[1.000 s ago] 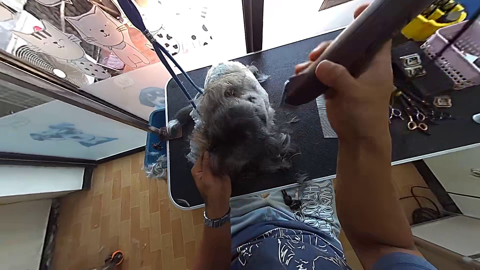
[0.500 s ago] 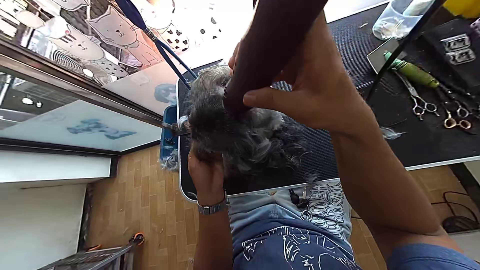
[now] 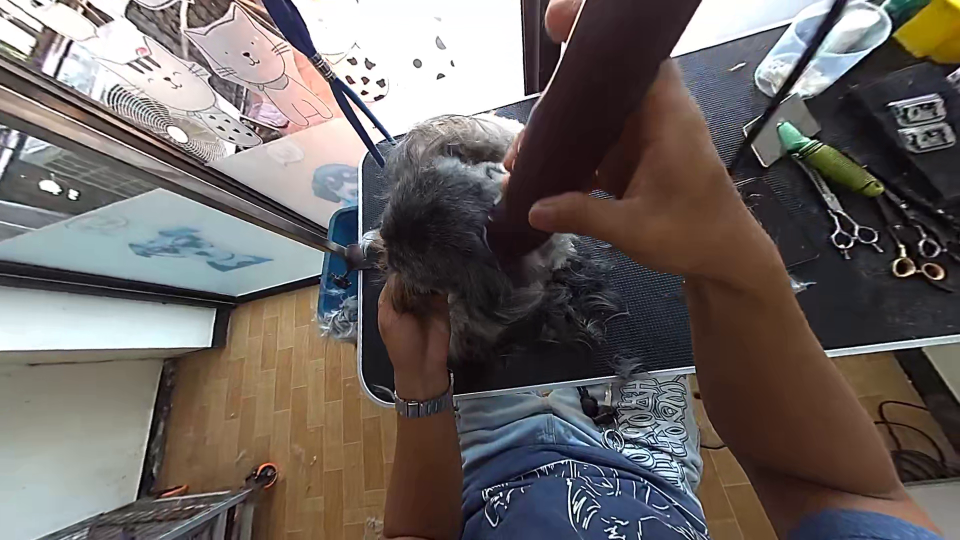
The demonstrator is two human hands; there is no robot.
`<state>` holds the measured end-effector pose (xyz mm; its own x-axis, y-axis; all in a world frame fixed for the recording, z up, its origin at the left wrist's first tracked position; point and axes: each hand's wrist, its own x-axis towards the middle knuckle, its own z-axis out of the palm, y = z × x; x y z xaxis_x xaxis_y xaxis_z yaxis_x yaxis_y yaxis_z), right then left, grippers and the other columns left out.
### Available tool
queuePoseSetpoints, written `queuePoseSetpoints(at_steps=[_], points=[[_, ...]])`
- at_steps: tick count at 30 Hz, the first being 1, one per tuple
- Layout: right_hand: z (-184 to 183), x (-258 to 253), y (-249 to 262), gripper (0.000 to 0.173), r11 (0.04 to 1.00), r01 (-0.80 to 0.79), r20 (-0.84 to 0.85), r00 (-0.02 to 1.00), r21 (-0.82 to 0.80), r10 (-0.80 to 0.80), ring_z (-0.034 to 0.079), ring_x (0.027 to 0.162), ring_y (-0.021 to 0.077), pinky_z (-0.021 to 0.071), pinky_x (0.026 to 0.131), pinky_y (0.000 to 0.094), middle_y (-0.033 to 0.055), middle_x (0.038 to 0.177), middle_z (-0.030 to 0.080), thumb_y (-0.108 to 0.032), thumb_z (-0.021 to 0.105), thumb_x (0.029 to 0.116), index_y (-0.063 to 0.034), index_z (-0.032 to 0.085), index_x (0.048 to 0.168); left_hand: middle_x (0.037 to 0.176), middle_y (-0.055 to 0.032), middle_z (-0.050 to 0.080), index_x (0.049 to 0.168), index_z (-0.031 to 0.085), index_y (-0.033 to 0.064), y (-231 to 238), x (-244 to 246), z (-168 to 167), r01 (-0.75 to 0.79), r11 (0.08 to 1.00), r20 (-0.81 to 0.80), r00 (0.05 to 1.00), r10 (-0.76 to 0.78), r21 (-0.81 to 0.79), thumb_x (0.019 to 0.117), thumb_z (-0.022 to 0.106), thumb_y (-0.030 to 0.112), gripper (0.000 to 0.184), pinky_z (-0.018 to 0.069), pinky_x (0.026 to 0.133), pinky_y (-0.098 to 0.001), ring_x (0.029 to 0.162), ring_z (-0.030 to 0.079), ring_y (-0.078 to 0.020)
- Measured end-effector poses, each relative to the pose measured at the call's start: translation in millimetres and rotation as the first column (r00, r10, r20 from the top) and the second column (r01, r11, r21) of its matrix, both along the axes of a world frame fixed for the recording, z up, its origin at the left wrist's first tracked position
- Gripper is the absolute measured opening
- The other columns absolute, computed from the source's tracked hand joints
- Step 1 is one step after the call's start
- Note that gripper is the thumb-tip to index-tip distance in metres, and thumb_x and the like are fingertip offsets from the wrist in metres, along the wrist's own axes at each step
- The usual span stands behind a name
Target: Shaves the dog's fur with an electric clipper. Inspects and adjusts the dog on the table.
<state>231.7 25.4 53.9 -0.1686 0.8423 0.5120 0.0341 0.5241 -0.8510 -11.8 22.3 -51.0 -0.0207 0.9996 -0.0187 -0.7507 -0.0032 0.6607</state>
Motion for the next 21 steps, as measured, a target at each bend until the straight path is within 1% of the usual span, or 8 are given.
queuePoseSetpoints(at_steps=[2, 6, 11, 15, 17, 19, 20, 21], points=[[-4.0, 6.2, -1.7, 0.09, 1.0, 0.005, 0.004, 1.0, -0.03, -0.005, 0.07, 0.109, 0.0205, 0.0655, 0.085, 0.0348, 0.0132, 0.123, 0.063, -0.012, 0.079, 0.0849, 0.0053, 0.023, 0.153, 0.093, -0.0012, 0.073, 0.099, 0.07, 0.0149, -0.2, -1.6, -1.1, 0.018, 1.0, 0.003, 1.0, -0.018, 0.004, 0.1094, 0.033, 0.023, 0.039, 0.061, 0.08, -0.0316, 0.089, 0.071, -0.0115], [-6.4, 3.0, 5.2, 0.067, 0.973, 0.211, -0.205, 0.961, 0.096, -0.188, 0.07, 0.108, 0.0236, 0.0635, 0.091, 0.0386, 0.0136, 0.115, 0.065, -0.013, 0.078, 0.0881, 0.0072, 0.033, 0.134, 0.089, -0.0003, 0.072, 0.097, 0.069, 0.0152, -2.2, -1.1, -0.6, 0.003, 0.999, -0.024, 1.0, -0.004, -0.038, 0.1107, 0.027, 0.027, 0.045, 0.0605, 0.075, -0.0294, 0.084, 0.07, -0.0098], [-14.0, -11.3, -3.5, 0.088, 0.998, 0.068, -0.155, 0.986, 0.009, -0.066, 0.07, 0.108, 0.0249, 0.0665, 0.081, 0.0385, 0.0173, 0.12, 0.062, -0.009, 0.08, 0.0851, 0.0096, 0.023, 0.149, 0.094, -0.001, 0.072, 0.103, 0.068, 0.0151, -3.0, 0.3, -1.7, -0.001, 0.999, 0.033, 0.999, 0.002, -0.038, 0.1109, 0.026, 0.029, 0.044, 0.0601, 0.082, -0.0326, 0.091, 0.07, -0.0114], [-27.8, 4.5, -6.7, 0.082, 0.999, 0.033, -0.165, 0.985, -0.04, -0.04, 0.071, 0.105, 0.0243, 0.0649, 0.087, 0.0407, 0.0135, 0.117, 0.066, -0.011, 0.077, 0.0862, 0.0064, 0.028, 0.148, 0.099, 0.0003, 0.073, 0.107, 0.068, 0.0175, -7.8, -2.3, -3.0, -0.001, 1.0, -0.015, 1.0, 0.001, 0.011, 0.1101, 0.027, 0.031, 0.043, 0.0592, 0.086, -0.0341, 0.097, 0.07, -0.0112], [-33.1, 13.7, -2.7, 0.07, 0.982, 0.191, -0.274, 0.944, 0.009, -0.181, 0.071, 0.103, 0.0219, 0.0629, 0.09, 0.0412, 0.0095, 0.113, 0.068, -0.016, 0.076, 0.0889, 0.005, 0.033, 0.141, 0.107, 0.0033, 0.073, 0.115, 0.067, 0.0222, -14.8, -4.0, 0.1, 0.033, 0.996, -0.118, 0.993, -0.022, 0.088, 0.1083, 0.038, 0.045, 0.038, 0.0588, 0.09, -0.0329, 0.104, 0.069, -0.0089], [-31.1, 20.1, 1.0, 0.062, 0.934, 0.358, -0.374, 0.865, -0.009, -0.335, 0.071, 0.103, 0.0224, 0.0637, 0.09, 0.0414, 0.0087, 0.113, 0.066, -0.015, 0.076, 0.0904, 0.0007, 0.034, 0.133, 0.107, 0.0047, 0.074, 0.119, 0.067, 0.0258, -25.0, -2.0, 6.4, 0.02, 0.995, -0.267, 0.964, 0.007, 0.101, 0.0906, 0.059, 0.068, 0.051, 0.0613, 0.083, -0.0323, 0.1, 0.07, -0.0081], [-29.5, 22.3, 2.7, 0.062, 0.907, 0.421, -0.403, 0.827, -0.017, -0.391, 0.071, 0.104, 0.023, 0.0641, 0.089, 0.0406, 0.0095, 0.113, 0.063, -0.013, 0.076, 0.0901, 0.0002, 0.032, 0.132, 0.107, 0.0047, 0.074, 0.12, 0.066, 0.0259, -28.5, 1.1, 10.1, 0.022, 0.993, -0.335, 0.942, 0.017, 0.114, 0.0805, 0.067, 0.072, 0.061, 0.0618, 0.083, -0.0324, 0.099, 0.071, -0.0083], [-28.8, 23.7, 4.6, 0.065, 0.881, 0.473, -0.419, 0.796, -0.021, -0.437, 0.07, 0.104, 0.0243, 0.0644, 0.087, 0.0402, 0.0116, 0.114, 0.062, -0.011, 0.077, 0.0887, 0.0014, 0.031, 0.133, 0.11, 0.0039, 0.073, 0.124, 0.064, 0.0239, -28.4, 4.1, 12.6, 0.051, 0.986, -0.397, 0.918, 0.017, 0.159, 0.0784, 0.071, 0.07, 0.065, 0.0609, 0.086, -0.033, 0.102, 0.07, -0.0091]])
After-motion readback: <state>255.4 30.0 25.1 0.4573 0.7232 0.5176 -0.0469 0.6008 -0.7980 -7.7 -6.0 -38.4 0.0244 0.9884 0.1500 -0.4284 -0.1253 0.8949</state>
